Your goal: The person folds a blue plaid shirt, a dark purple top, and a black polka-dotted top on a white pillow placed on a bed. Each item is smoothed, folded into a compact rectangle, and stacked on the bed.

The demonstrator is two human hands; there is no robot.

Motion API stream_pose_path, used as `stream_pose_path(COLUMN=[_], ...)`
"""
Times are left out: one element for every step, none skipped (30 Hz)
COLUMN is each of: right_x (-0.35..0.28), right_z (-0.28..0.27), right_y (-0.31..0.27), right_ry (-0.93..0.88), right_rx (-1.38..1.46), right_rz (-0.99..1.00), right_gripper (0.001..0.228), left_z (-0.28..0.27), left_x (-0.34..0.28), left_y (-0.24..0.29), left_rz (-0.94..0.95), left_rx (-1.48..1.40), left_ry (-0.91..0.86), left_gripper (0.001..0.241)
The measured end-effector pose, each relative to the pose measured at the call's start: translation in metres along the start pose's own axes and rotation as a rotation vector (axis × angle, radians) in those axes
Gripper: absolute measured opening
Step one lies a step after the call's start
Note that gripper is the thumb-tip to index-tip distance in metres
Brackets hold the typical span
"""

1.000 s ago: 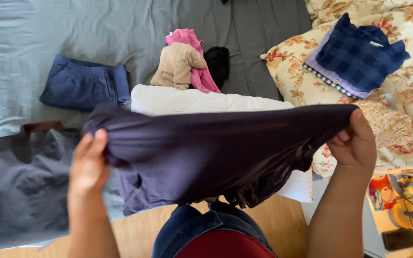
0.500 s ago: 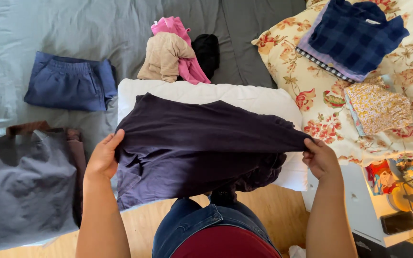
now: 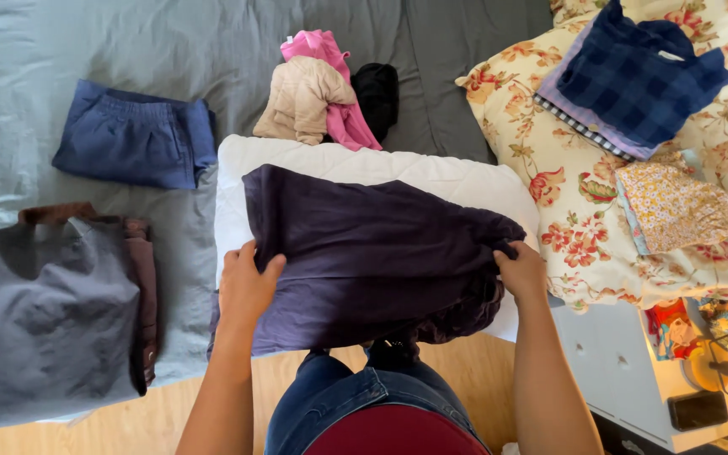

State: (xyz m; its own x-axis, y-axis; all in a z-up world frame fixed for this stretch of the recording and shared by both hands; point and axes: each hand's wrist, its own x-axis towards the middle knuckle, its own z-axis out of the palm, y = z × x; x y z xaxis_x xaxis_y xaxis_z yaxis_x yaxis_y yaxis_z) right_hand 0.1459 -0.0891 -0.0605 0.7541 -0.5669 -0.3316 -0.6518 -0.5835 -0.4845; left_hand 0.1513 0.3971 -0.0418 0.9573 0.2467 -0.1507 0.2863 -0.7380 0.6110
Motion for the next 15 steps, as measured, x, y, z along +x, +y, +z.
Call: stream_pose_path(right_x=[-0.003, -0.006, -0.009, -0.012, -0.014, -0.016, -0.023, -0.029, -0.035, -0.045, -0.057, -0.067, -0.068, -0.068, -0.07], right_z=[-0.002, -0.003, -0.002, 0.004, 0.01, 0.015, 0.021, 0.027, 0.033, 0.037, 0.041, 0.044, 0.041, 0.039, 0.037], right_y=[-0.007, -0.014, -0.023, -0.024, -0.026, -0.027, -0.032, -0.036, -0.04, -0.058, -0.073, -0.089, -0.1, -0.112, -0.121], right_ry=[-0.006, 0.021, 0.045, 0.037, 0.1, 0.163, 0.163, 0.23, 0.301, 0.304, 0.333, 0.362, 0.369, 0.361, 0.354], right_rx=[-0.006, -0.077, -0.144, -0.145, -0.183, -0.22, -0.218, -0.149, -0.078, -0.074, 0.001, 0.077, 0.08, 0.096, 0.113], right_rz=[-0.008, -0.029, -0.053, -0.063, -0.1, -0.137, -0.141, -0.206, -0.266, -0.265, -0.314, -0.363, -0.359, -0.359, -0.351], right_gripper=[0.036, 0.038, 0.04, 0.04, 0.039, 0.038, 0.038, 0.036, 0.033, 0.033, 0.032, 0.031, 0.031, 0.031, 0.031], left_z=[-0.003, -0.006, -0.012, -0.013, -0.014, -0.014, -0.015, -0.016, -0.016, -0.009, 0.0, 0.01, 0.014, 0.019, 0.024], left_x=[0.001, 0.003, 0.006, 0.017, 0.029, 0.042, 0.053, 0.064, 0.076, 0.089, 0.1, 0.111, 0.119, 0.127, 0.135], left_y=[0.002, 0.004, 0.004, -0.002, -0.007, -0.012, -0.011, -0.01, -0.007, -0.011, -0.015, -0.019, -0.017, -0.015, -0.013], left_rz=[-0.01, -0.039, -0.067, -0.077, -0.092, -0.107, -0.108, -0.137, -0.161, -0.156, -0.186, -0.216, -0.208, -0.275, -0.339], left_rx=[-0.002, 0.032, 0.072, 0.074, 0.05, 0.026, 0.027, -0.006, -0.04, -0.039, -0.038, -0.038, -0.039, -0.026, -0.008], left_ry=[0.005, 0.055, 0.107, 0.115, 0.164, 0.213, 0.217, 0.21, 0.2, 0.202, 0.163, 0.125, 0.123, 0.087, 0.045], left_gripper=[0.052, 0.045, 0.042, 0.042, 0.039, 0.039, 0.039, 0.038, 0.038, 0.038, 0.036, 0.035, 0.035, 0.034, 0.035])
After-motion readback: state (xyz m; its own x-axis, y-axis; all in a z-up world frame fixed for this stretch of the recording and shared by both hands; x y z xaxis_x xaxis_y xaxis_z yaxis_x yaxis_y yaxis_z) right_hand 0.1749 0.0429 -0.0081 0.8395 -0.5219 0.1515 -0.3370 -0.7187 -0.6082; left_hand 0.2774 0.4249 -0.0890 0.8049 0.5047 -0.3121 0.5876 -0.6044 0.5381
